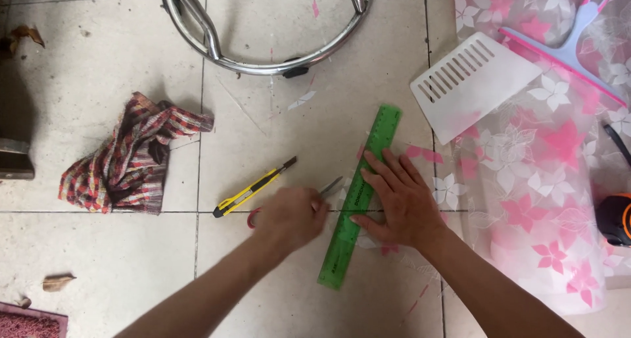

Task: Measuring and cutting a decorative floral film using a ruler, utility knife, and scissors on the floor.

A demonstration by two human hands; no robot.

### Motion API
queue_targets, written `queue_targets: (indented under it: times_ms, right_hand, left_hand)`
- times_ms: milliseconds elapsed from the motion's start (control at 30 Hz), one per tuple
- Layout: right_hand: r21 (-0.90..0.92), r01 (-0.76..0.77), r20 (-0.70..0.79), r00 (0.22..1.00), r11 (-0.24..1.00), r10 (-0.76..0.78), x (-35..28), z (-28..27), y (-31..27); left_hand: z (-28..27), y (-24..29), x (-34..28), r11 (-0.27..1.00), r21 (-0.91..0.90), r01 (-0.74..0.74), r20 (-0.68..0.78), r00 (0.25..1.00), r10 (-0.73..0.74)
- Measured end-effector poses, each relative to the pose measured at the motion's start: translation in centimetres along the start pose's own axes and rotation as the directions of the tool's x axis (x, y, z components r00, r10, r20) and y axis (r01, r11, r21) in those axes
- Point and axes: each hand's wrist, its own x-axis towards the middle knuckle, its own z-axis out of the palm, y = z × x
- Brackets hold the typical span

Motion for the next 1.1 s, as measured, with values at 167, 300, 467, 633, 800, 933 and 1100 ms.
queue_targets:
  times_ms: [167, 300, 467, 633, 800, 933, 1100]
  right_hand:
    - [-0.026, -0.008, 0.02, 1.0, 1.0, 0.008, -0.1, -0.2, -0.1]
    - [-0.058, -0.007, 0.031, 0.999, 0.998, 0.009, 0.0, 0.1, 0.0]
    - [-0.033, 0.01, 0.04, 0.999, 0.999, -0.009, 0.0, 0.0, 0.1]
    - [-0.001, 0.032, 0.026, 0.999, 0.999, -0.032, 0.0, -0.1, 0.1]
    - [-0.006, -0.098, 0.058, 0.993, 0.995, 0.098, 0.0, 0.1, -0.3]
    - [-0.015, -0.098, 0.064, 0.993, 0.995, 0.099, 0.1, 0.0, -0.3]
    - [-0.015, -0.093, 0.058, 0.994, 0.996, 0.094, 0.0, 0.0, -0.2]
  left_hand:
    - [3.5, -6.3, 0.9, 0.843, 0.471, -0.261, -0.37, 0.809, 0.457]
    - [4.6, -9.6, 0.8, 0.732, 0.642, -0.226, -0.437, 0.677, 0.592]
    - [3.6, -12.8, -1.5, 0.676, 0.63, -0.382, -0.388, 0.6, 0.7]
    - [0.8, -13.0, -2.6, 0.777, 0.444, -0.446, -0.599, 0.498, 0.628]
    - [0.1, -14.3, 0.6, 0.787, 0.615, -0.059, -0.322, 0.892, 0.318]
    - [-2.4, -10.5, -0.4, 0.773, 0.634, -0.037, -0.188, 0.961, 0.201]
    - [-5.1, -2.2, -4.0, 0.994, 0.075, 0.083, 0.018, 0.996, -0.085]
